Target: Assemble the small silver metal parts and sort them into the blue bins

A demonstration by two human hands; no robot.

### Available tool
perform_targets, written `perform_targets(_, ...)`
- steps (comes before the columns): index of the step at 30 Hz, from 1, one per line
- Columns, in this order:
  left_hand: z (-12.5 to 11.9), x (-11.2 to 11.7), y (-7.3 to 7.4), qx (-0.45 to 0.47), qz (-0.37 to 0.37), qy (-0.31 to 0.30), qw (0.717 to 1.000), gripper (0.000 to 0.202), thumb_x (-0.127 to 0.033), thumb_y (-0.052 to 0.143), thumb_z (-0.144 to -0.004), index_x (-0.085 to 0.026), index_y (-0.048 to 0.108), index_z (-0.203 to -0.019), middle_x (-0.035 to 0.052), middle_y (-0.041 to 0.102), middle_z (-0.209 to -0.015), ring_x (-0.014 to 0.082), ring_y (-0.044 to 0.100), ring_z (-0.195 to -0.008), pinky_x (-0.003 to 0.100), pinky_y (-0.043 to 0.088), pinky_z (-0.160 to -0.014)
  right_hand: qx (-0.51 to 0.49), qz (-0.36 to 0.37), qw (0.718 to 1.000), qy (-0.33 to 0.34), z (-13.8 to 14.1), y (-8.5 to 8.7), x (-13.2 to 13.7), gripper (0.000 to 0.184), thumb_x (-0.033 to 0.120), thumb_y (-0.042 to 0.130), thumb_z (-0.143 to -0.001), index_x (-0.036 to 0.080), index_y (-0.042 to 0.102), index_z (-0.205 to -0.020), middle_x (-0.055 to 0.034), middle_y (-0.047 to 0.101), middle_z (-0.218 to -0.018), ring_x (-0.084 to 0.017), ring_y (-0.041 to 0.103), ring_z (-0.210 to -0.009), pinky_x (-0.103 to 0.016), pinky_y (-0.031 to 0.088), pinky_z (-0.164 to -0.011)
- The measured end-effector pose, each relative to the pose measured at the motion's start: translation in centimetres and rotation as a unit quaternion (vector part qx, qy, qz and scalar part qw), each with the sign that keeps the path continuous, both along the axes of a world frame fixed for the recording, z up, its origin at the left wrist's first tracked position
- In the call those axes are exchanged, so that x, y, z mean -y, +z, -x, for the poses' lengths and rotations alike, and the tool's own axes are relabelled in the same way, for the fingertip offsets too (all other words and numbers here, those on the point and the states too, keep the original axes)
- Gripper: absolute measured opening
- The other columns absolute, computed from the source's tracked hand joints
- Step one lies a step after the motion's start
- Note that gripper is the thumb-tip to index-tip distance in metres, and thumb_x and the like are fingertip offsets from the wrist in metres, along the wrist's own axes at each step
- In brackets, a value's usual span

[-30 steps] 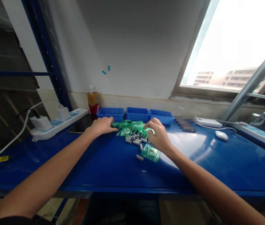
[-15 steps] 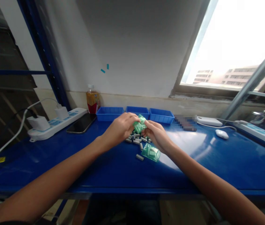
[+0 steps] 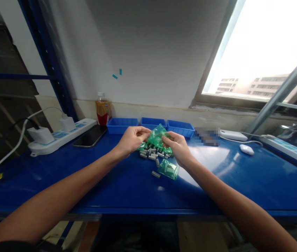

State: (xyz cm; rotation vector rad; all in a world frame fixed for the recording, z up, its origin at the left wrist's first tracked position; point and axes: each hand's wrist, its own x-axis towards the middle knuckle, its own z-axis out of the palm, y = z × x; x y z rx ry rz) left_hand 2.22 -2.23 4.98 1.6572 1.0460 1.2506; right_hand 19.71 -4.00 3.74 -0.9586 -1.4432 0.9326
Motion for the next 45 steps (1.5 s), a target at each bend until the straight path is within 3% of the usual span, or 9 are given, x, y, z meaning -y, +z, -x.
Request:
perform_targets(4, -0.2, -0.1, -0.6, 0.003, -0.018, 0.029, 0.999, 0.022, -0.033, 0.067, -0.071, -0.014, 0.065, -0.083, 0.0035, 0.065, -0.074, 0.0131, 0.057, -0.067, 0.024, 0.043, -0.061, 0.092, -0.122, 0.985, -0.085, -0.1, -0.4, 0.1, 0.019, 0.034, 0.059, -0.078, 0.017, 0.067, -0.081, -0.0003, 0.058, -0.066, -0.012, 0.05, -0.058, -0.026, 0.04, -0.055)
perform_targets(8, 0.2, -0.3, -0.6, 0.037, 0.131, 0.01, 0.991, 0.037, -0.05, 0.061, -0.075, -0.014, 0.064, -0.082, 0.0042, 0.064, -0.076, 0.0124, 0.058, -0.062, 0.024, 0.044, -0.057, 0.188, -0.337, 0.91, -0.151, -0.5, -0.4, 0.7, 0.02, 0.023, 0.053, -0.084, 0.023, 0.071, -0.094, -0.0033, 0.057, -0.08, -0.013, 0.051, -0.067, -0.029, 0.044, -0.063)
perform_targets(13, 0.2, 0.2, 0.1, 0.083, 0.223, -0.095, 0.967, 0.038, -0.051, 0.06, -0.077, -0.012, 0.064, -0.081, 0.0066, 0.066, -0.076, 0.0122, 0.06, -0.062, 0.024, 0.046, -0.058, 0.219, -0.355, 0.893, -0.171, -0.9, -0.2, 0.8, 0.025, 0.019, 0.051, -0.083, 0.027, 0.071, -0.097, -0.0037, 0.052, -0.083, -0.015, 0.051, -0.072, -0.031, 0.046, -0.065)
perform_targets(19, 0.2, 0.8, 0.0, -0.031, -0.062, 0.024, 0.997, 0.014, -0.028, 0.057, -0.082, -0.015, 0.06, -0.087, 0.0037, 0.065, -0.078, 0.0145, 0.06, -0.071, 0.026, 0.047, -0.063, 0.265, -0.234, 0.934, -0.048, -0.8, -0.2, 0.6, 0.03, 0.021, 0.055, -0.078, 0.024, 0.068, -0.105, -0.0061, 0.059, -0.095, -0.021, 0.053, -0.091, -0.038, 0.043, -0.084)
perform_targets(26, 0.5, 1.2, -1.1, -0.301, -0.409, -0.002, 0.862, 0.02, -0.021, 0.048, -0.09, -0.019, 0.064, -0.1, 0.0072, 0.064, -0.104, 0.0196, 0.054, -0.097, 0.036, 0.043, -0.089, 0.002, 0.061, 0.997, 0.042, -0.8, -0.2, -0.3, 0.04, 0.055, 0.056, -0.077, 0.016, 0.061, -0.068, -0.0007, 0.054, -0.061, -0.013, 0.049, -0.059, -0.027, 0.039, -0.06)
perform_targets(30, 0.2, 1.1, -1.0, -0.291, -0.308, 0.006, 0.906, 0.026, -0.037, 0.057, -0.084, -0.017, 0.066, -0.098, 0.0092, 0.061, -0.104, 0.0226, 0.053, -0.099, 0.038, 0.043, -0.09, 0.042, -0.01, 0.999, -0.015, -0.9, -0.1, -0.1, 0.032, 0.05, 0.06, -0.077, 0.018, 0.062, -0.071, 0.0042, 0.044, -0.053, -0.01, 0.036, -0.048, -0.025, 0.03, -0.05)
perform_targets(34, 0.5, 0.3, -0.4, -0.143, -0.035, -0.018, 0.989, 0.049, -0.055, 0.041, -0.087, -0.014, 0.067, -0.09, 0.0084, 0.064, -0.084, 0.0181, 0.058, -0.074, 0.029, 0.046, -0.065, 0.228, -0.188, 0.952, -0.072, -1.1, -0.5, 0.4, 0.028, 0.037, 0.052, -0.086, 0.021, 0.071, -0.099, -0.0003, 0.053, -0.063, -0.014, 0.045, -0.058, -0.028, 0.035, -0.059)
perform_targets(41, 1.9, -1.4, 0.7, -0.014, 0.177, -0.058, 0.982, 0.023, -0.033, 0.07, -0.065, -0.013, 0.059, -0.061, 0.0013, 0.059, -0.059, 0.0087, 0.048, -0.051, 0.02, 0.037, -0.049, 0.393, -0.257, 0.881, -0.065, -0.2, 0.3, 0.9, 0.036, 0.028, 0.049, -0.086, 0.02, 0.063, -0.118, -0.0065, 0.058, -0.08, -0.019, 0.053, -0.074, -0.033, 0.042, -0.069)
perform_targets(45, 5.1, -3.4, 2.2, 0.059, 0.146, 0.078, 0.984, 0.028, -0.042, 0.067, -0.068, -0.014, 0.062, -0.067, 0.0058, 0.064, -0.063, 0.0111, 0.054, -0.053, 0.022, 0.04, -0.05, 0.299, -0.274, 0.914, -0.007, 0.1, 3.3, 7.3, 0.025, 0.031, 0.05, -0.086, 0.028, 0.068, -0.104, -0.0068, 0.063, -0.081, -0.021, 0.056, -0.076, -0.038, 0.045, -0.072)
